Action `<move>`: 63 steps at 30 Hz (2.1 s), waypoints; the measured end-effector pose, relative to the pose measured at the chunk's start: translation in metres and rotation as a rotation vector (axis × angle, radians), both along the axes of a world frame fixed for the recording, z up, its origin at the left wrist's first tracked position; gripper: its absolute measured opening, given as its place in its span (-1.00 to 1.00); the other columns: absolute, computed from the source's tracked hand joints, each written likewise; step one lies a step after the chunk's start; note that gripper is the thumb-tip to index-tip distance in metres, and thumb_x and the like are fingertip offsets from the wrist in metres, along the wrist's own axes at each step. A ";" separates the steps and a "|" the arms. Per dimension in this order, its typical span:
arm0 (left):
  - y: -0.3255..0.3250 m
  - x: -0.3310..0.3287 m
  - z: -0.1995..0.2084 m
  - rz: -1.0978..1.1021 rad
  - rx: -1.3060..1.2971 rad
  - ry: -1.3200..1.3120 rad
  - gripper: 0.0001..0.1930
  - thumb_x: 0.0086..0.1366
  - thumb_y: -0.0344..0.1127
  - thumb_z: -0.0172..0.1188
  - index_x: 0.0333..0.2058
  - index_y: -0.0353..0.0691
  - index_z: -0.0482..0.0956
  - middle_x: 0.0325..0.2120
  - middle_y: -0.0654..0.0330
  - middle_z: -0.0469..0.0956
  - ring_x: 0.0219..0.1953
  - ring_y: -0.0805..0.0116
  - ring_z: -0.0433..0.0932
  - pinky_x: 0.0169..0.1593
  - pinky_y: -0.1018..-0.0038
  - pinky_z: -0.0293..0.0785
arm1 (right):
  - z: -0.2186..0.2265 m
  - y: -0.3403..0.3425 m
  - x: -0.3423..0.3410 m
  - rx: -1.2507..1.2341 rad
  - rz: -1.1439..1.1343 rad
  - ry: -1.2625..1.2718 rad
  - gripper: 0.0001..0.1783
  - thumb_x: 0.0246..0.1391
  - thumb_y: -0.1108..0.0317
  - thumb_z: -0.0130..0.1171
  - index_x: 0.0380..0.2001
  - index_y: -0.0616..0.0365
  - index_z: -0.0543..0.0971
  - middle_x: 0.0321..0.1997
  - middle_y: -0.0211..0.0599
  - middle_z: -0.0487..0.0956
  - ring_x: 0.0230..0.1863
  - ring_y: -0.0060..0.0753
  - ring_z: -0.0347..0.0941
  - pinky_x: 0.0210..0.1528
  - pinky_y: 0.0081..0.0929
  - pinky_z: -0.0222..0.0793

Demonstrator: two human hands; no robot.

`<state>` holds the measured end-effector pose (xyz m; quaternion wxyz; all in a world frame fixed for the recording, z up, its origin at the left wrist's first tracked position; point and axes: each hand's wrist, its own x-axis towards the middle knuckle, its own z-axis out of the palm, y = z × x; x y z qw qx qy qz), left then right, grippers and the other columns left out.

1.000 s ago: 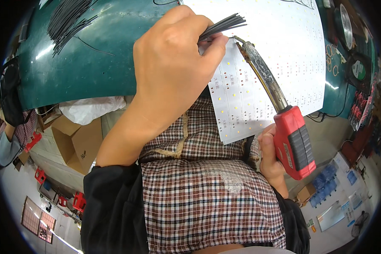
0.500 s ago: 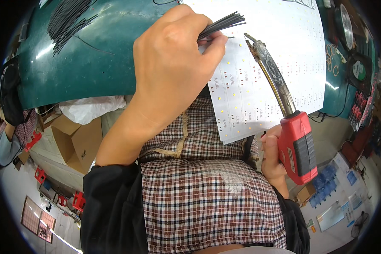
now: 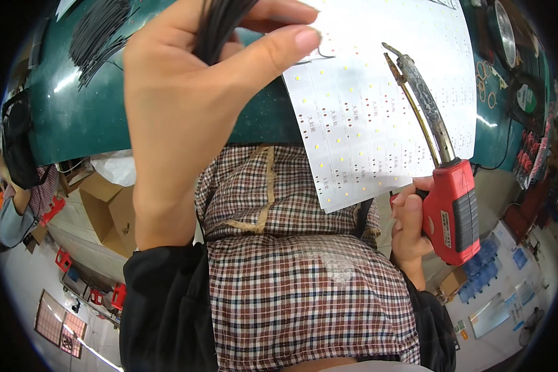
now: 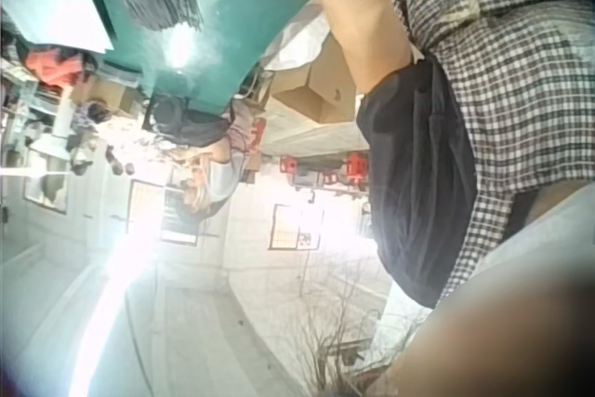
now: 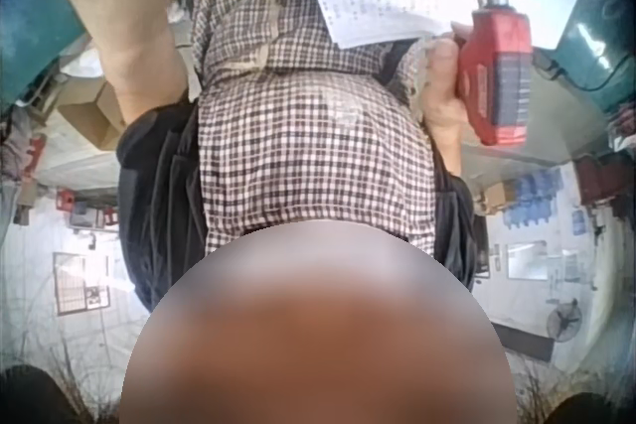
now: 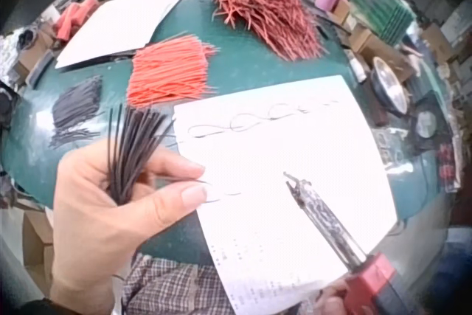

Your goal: Soldering electrical wires onto an LED panel at an assembly station.

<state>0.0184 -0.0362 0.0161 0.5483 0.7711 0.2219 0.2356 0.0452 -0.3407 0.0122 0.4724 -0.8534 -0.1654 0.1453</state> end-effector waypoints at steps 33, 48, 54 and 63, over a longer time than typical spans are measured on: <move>-0.033 0.032 -0.027 -0.103 0.445 0.222 -0.86 0.15 -0.35 0.42 -0.40 -0.28 0.70 -0.60 0.25 0.57 -0.54 0.49 0.53 -0.43 0.55 0.42 | -0.011 -0.009 0.010 -0.130 0.215 -0.128 -0.76 0.01 0.45 0.40 -0.21 0.21 0.66 -0.30 -0.14 0.65 -0.35 -0.15 0.65 -0.29 -0.36 0.56; -0.035 0.041 0.004 -0.069 0.350 0.256 -0.86 0.18 -0.40 0.37 -0.34 -0.32 0.61 -0.49 0.12 0.59 -0.46 0.25 0.60 -0.34 0.40 0.51 | -0.007 -0.007 0.007 -0.054 0.045 -0.042 -0.75 0.30 0.25 0.20 -0.23 0.25 0.48 -0.49 -0.36 0.52 -0.62 -0.68 0.24 -0.55 -0.66 0.15; -0.040 0.043 0.003 -0.074 0.299 0.205 -0.86 0.19 -0.42 0.32 -0.34 -0.32 0.54 -0.44 -0.03 0.55 -0.38 -0.06 0.58 -0.31 0.26 0.51 | -0.009 -0.014 0.010 -0.058 0.065 -0.047 -0.76 0.30 0.28 0.20 -0.18 0.26 0.48 -0.48 -0.35 0.52 -0.63 -0.71 0.23 -0.55 -0.67 0.16; -0.044 0.043 -0.020 -0.109 0.372 0.193 -0.86 0.16 -0.39 0.41 -0.36 -0.32 0.67 -0.49 0.22 0.64 -0.45 0.47 0.63 -0.33 0.54 0.53 | -0.006 -0.011 0.010 -0.046 0.074 0.006 -0.77 0.28 0.35 0.20 -0.12 0.27 0.48 -0.46 -0.31 0.54 -0.62 -0.71 0.24 -0.55 -0.68 0.16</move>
